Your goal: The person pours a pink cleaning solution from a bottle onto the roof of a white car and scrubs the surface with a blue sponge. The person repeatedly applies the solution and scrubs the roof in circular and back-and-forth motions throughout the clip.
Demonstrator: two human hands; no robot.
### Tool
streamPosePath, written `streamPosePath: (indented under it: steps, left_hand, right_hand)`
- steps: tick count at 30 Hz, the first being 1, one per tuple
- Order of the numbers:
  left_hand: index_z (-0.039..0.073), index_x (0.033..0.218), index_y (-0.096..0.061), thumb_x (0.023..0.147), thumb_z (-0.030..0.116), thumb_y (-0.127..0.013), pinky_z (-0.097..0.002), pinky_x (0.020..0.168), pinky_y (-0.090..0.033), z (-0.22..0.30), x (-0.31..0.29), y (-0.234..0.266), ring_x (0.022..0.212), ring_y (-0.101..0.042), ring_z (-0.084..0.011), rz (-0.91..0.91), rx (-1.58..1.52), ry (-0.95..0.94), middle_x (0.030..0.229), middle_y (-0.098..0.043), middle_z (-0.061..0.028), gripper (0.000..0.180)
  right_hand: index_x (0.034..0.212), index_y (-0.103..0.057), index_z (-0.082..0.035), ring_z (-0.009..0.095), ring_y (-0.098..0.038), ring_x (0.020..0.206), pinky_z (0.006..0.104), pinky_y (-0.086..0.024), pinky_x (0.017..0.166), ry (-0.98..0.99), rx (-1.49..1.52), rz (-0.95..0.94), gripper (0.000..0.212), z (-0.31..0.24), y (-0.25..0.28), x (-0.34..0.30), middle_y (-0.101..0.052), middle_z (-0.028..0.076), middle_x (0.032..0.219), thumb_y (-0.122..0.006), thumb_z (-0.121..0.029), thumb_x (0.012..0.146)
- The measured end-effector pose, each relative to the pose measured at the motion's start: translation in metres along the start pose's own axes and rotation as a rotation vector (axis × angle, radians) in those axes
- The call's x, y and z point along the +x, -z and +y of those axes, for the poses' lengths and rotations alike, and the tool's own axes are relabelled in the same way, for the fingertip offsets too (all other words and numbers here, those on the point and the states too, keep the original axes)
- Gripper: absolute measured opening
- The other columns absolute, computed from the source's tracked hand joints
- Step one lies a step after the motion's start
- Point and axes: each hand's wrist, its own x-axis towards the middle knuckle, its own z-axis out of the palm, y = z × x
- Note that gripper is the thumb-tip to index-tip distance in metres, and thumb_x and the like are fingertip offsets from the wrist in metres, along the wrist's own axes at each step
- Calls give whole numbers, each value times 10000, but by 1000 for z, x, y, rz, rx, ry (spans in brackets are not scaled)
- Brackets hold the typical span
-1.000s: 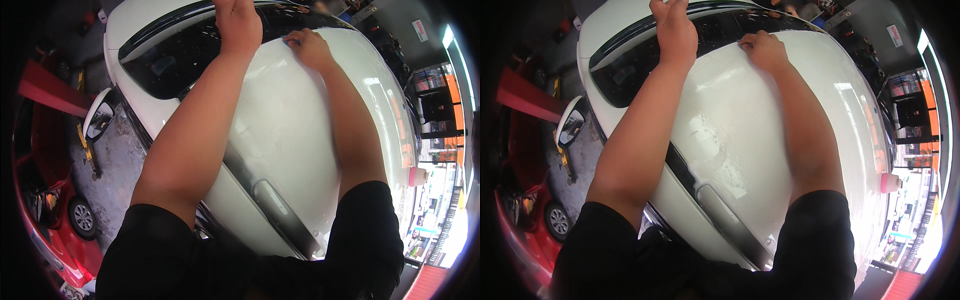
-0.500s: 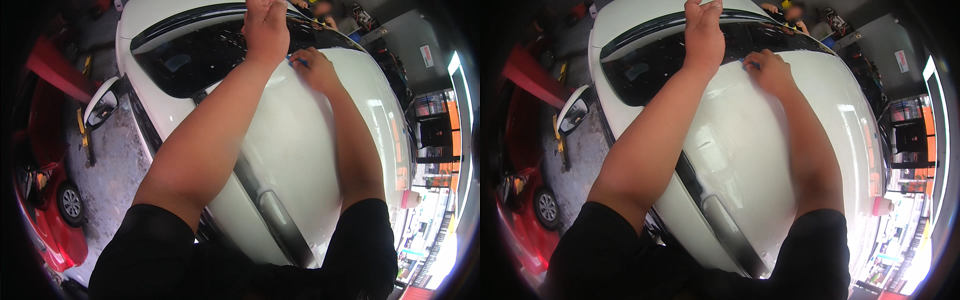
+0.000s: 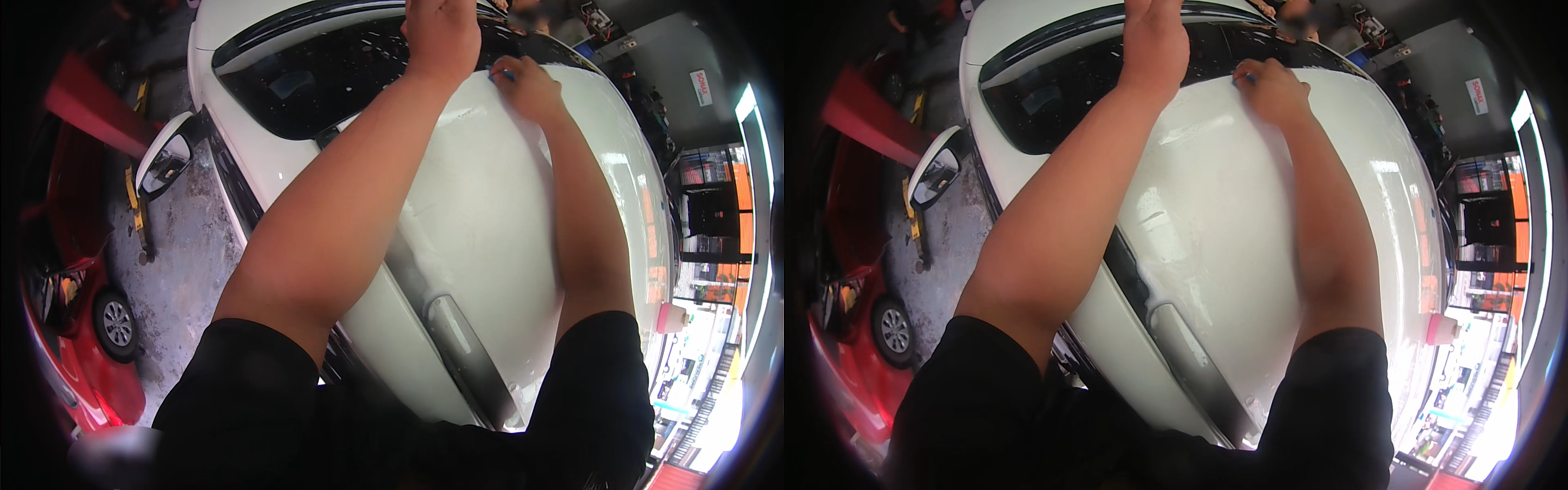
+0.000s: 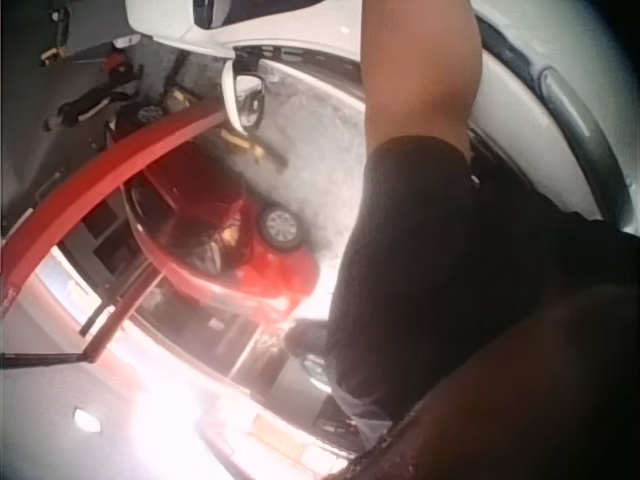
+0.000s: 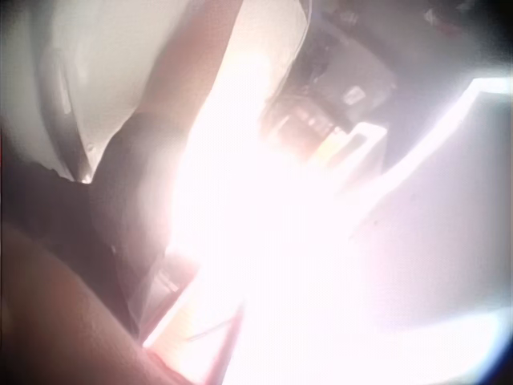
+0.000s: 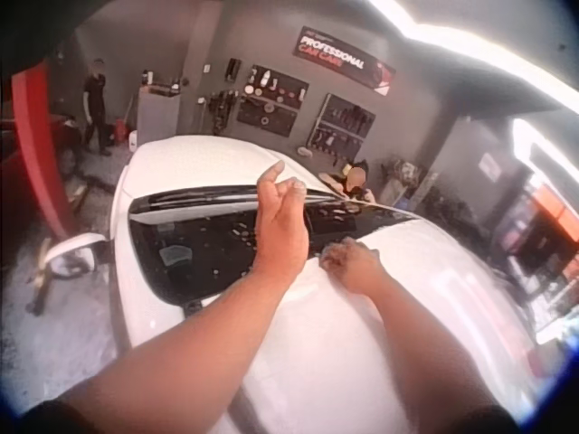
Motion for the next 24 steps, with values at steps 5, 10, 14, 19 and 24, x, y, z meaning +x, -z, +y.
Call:
streamPosePath:
  steps: [5,10,14,19,24]
  left_hand:
    - [3,1494,-414,1089,280,-472,-362,1089,-386,10,19,15,1176,-541,-252,66,95,-53,1289,-575,-195,495]
    - [23,1488,-460,1055,348,-471,-390,1152,-326,35,28,24,1298,-507,-296,157,8,-58,1361,-566,-201,541]
    - [28,1498,-461,1036,356,-490,-427,1170,-317,31,31,19,1324,-502,-303,204,-101,65,1365,-574,-192,567]
    - [24,1493,-467,1049,357,-475,-424,1177,-316,31,36,28,1329,-505,-295,197,-144,-36,1365,-584,-188,555]
    - [19,1487,-471,1056,347,-472,-417,1179,-317,26,31,24,1328,-510,-281,123,-125,10,1359,-589,-177,542]
  right_hand:
    - [1070,-756,-261,316,-650,1072,479,-517,929,431,366,5,151,-39,3,-20,-651,79,1098,-707,-278,928]
    - [1054,-738,-221,304,-672,1034,455,-551,886,381,254,23,131,-74,21,-39,-641,90,1045,-689,-277,947]
    - [1076,-731,-269,323,-686,1027,465,-571,888,-44,16,116,138,-18,4,-8,-644,112,1068,-664,-302,960]
    - [1067,-740,-286,319,-677,1033,487,-553,868,499,338,55,147,-133,17,-69,-634,92,1012,-676,-307,936]
    - [1093,-733,-269,301,-680,1046,471,-558,879,27,0,173,167,-67,-8,-18,-653,88,1073,-610,-287,982]
